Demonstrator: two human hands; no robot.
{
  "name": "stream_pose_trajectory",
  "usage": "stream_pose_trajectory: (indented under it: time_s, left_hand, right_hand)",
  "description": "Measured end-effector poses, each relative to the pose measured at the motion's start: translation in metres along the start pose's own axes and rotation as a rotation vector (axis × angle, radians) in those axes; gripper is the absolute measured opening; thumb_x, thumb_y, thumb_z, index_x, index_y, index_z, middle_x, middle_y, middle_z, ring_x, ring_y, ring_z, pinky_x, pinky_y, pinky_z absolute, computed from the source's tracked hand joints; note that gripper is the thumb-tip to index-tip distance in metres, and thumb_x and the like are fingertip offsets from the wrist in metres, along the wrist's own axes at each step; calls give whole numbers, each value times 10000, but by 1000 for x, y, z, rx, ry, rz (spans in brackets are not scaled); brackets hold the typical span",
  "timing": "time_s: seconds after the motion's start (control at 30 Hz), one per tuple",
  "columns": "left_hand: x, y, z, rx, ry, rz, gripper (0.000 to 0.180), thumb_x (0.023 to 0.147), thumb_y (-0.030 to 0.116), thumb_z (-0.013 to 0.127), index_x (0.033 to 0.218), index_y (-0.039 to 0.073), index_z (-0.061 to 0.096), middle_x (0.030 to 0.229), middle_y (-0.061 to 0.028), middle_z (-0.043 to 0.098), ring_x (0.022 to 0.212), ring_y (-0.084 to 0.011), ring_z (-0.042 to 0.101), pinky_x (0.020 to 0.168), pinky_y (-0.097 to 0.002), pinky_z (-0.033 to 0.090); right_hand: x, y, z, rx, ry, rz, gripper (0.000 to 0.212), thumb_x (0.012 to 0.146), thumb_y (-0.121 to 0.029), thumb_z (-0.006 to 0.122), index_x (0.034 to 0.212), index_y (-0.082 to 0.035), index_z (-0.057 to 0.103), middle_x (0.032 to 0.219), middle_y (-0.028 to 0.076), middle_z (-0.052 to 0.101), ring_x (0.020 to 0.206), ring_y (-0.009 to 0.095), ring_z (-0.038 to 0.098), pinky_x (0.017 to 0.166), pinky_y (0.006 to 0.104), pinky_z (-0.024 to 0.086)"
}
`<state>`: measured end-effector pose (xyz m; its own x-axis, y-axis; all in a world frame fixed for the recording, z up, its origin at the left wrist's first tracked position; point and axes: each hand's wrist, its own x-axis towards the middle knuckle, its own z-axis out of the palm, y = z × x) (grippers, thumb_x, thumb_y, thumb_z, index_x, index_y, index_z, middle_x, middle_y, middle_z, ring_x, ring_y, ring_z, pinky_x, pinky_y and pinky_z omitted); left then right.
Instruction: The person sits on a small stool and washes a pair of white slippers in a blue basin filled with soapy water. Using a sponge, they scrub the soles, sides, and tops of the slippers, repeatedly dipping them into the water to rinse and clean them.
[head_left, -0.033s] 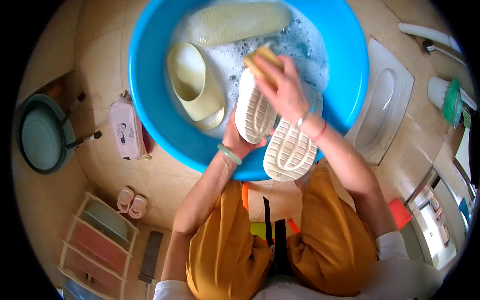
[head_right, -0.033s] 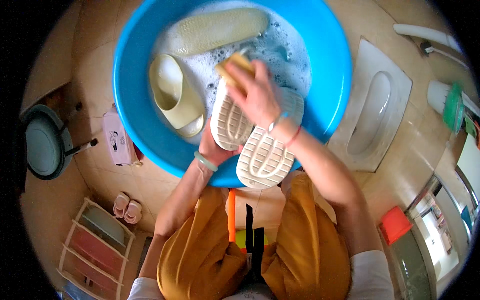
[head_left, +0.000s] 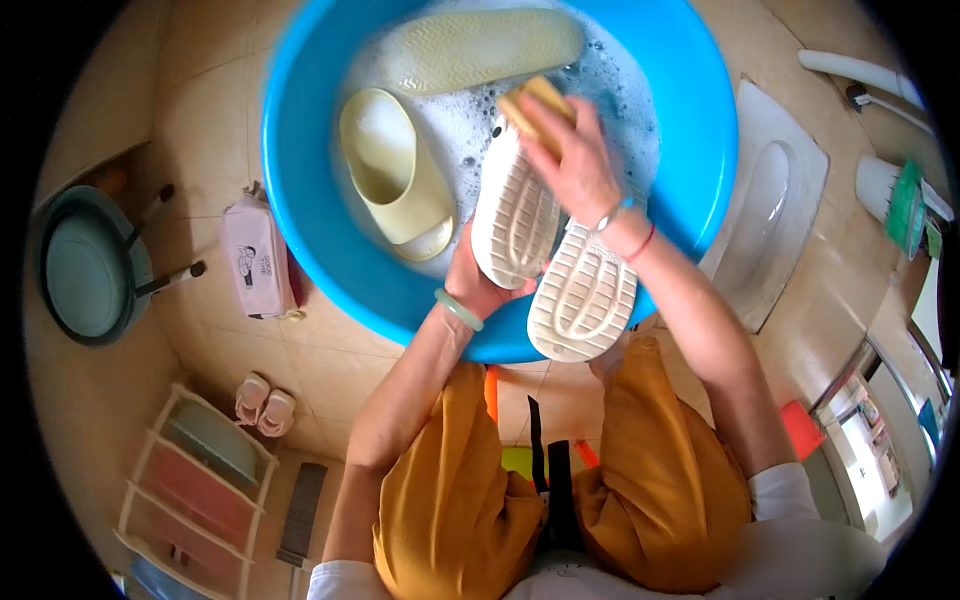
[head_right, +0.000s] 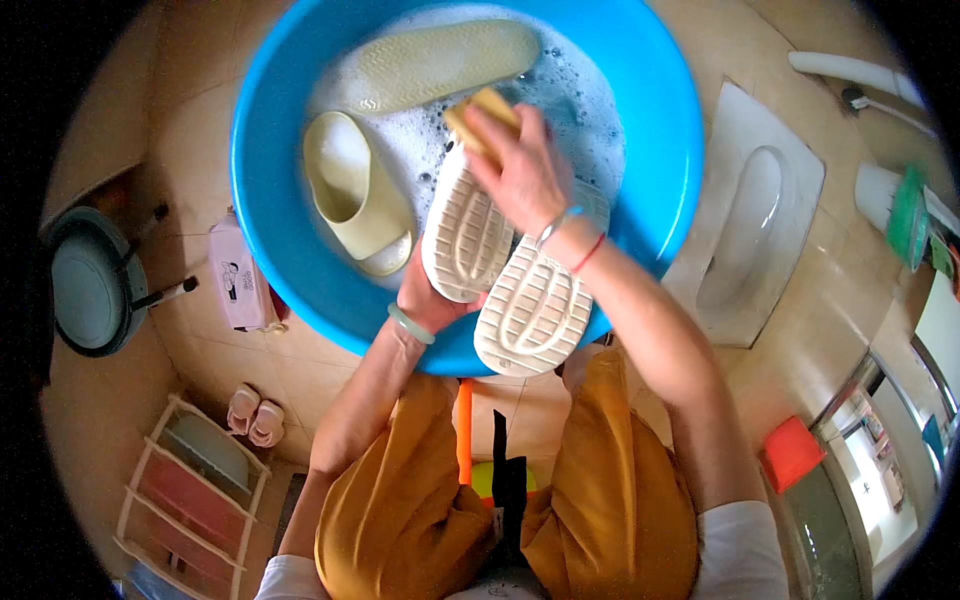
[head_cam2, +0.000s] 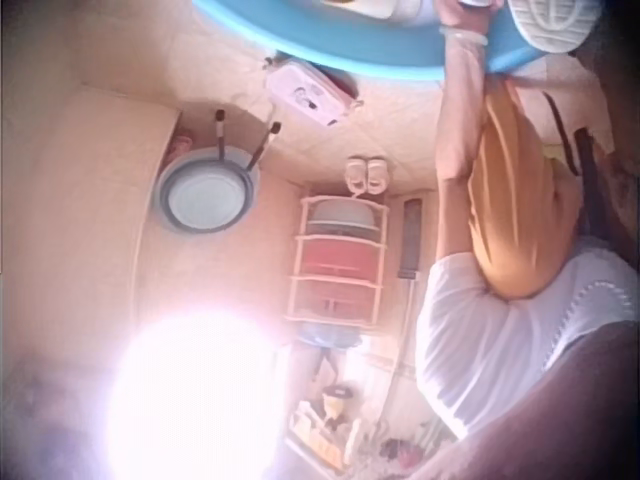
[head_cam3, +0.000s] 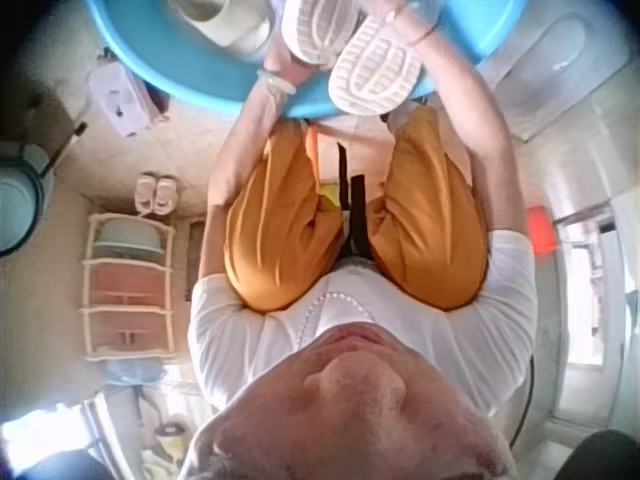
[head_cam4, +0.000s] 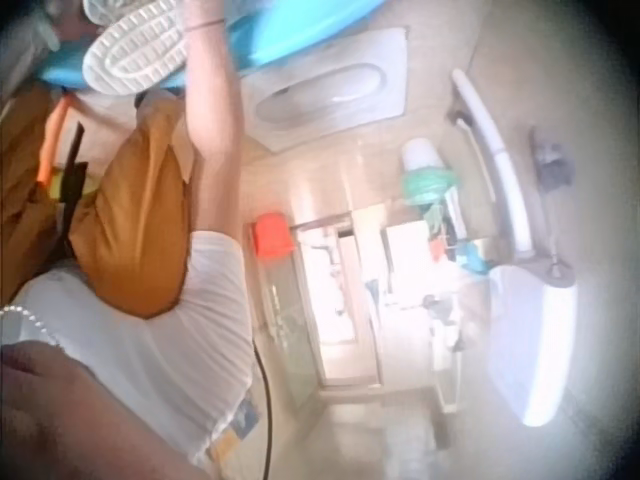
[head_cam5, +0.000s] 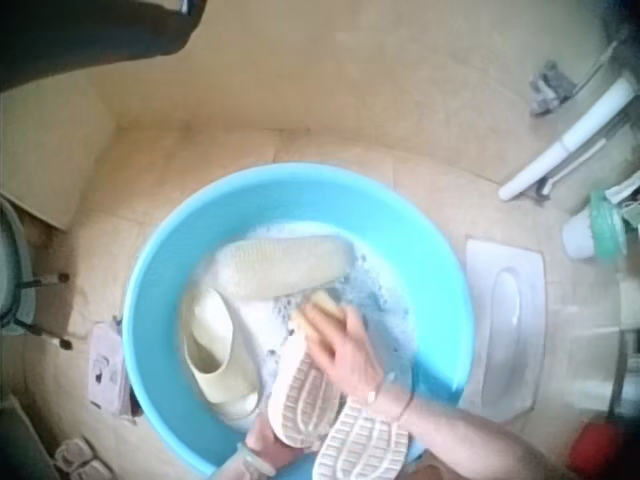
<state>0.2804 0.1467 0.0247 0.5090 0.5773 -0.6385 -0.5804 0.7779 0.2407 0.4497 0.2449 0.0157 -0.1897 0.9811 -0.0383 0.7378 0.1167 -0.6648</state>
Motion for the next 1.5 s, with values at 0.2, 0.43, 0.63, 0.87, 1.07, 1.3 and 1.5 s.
stream_pose_trajectory:
  time_s: [0.2, 0.43, 0.63, 0.87, 1.07, 1.3, 1.5]
  left_hand:
    - [-4, 15, 2, -156, 96, 114, 750, 1000, 679, 239, 1548, 171, 313, 1534, -107, 419, 1358, -319, 470, 1102, -531, 409]
    - [-16, 45, 62, 509, 325, 319, 810, 995, 665, 345, 1605, 170, 149, 1620, -162, 238, 1462, -315, 314, 1171, -456, 308]
    - [1, 34, 46, 84, 404, 257, 701, 985, 528, 534, 1502, 82, 374, 1467, -149, 479, 1350, -257, 474, 1122, -389, 380]
    - [-2, 26, 36, -148, 344, 147, 577, 1012, 570, 436, 1364, 125, 539, 1306, -62, 625, 1191, -205, 601, 1036, -379, 476]
    - [13, 19, 21, 56, 441, 205, 582, 1011, 524, 496, 1423, 114, 501, 1390, -56, 576, 1231, -179, 570, 1072, -343, 426]
    - [-6, 14, 55, 181, 399, 281, 797, 985, 389, 631, 1574, 43, 219, 1493, -133, 454, 1321, -217, 478, 1092, -308, 381]
    - [-5, 17, 69, 273, 380, 370, 762, 1008, 424, 567, 1599, 149, 172, 1564, -95, 365, 1417, -235, 380, 1133, -386, 361]
  right_hand:
    - [6, 63, 8, -71, 156, 90, 555, 923, -277, 671, 1434, -198, 468, 1252, 220, 481, 1081, 434, 557, 919, 483, 489]
    - [15, 95, 13, 15, 31, 437, 601, 922, -367, 663, 1431, -128, 451, 1254, 267, 496, 1091, 442, 545, 938, 488, 468]
    - [-8, -19, -20, 224, 11, 121, 493, 923, -372, 660, 1347, -138, 568, 1138, 175, 569, 1023, 388, 538, 897, 458, 467]
    - [-52, -68, -47, -89, -120, -230, 502, 897, -314, 685, 1367, -182, 568, 1105, 180, 503, 975, 374, 516, 844, 467, 476]
    - [9, -4, -1, -190, -58, -36, 433, 937, -370, 631, 1341, -222, 581, 1062, 208, 516, 963, 409, 542, 821, 492, 503]
    - [34, 45, 5, -59, -15, 349, 533, 949, -447, 580, 1430, -225, 524, 1119, 241, 525, 1020, 430, 557, 901, 471, 489]
    - [28, 24, -13, 108, -15, 258, 577, 962, -459, 554, 1458, -170, 491, 1118, 242, 543, 988, 396, 560, 893, 449, 478]
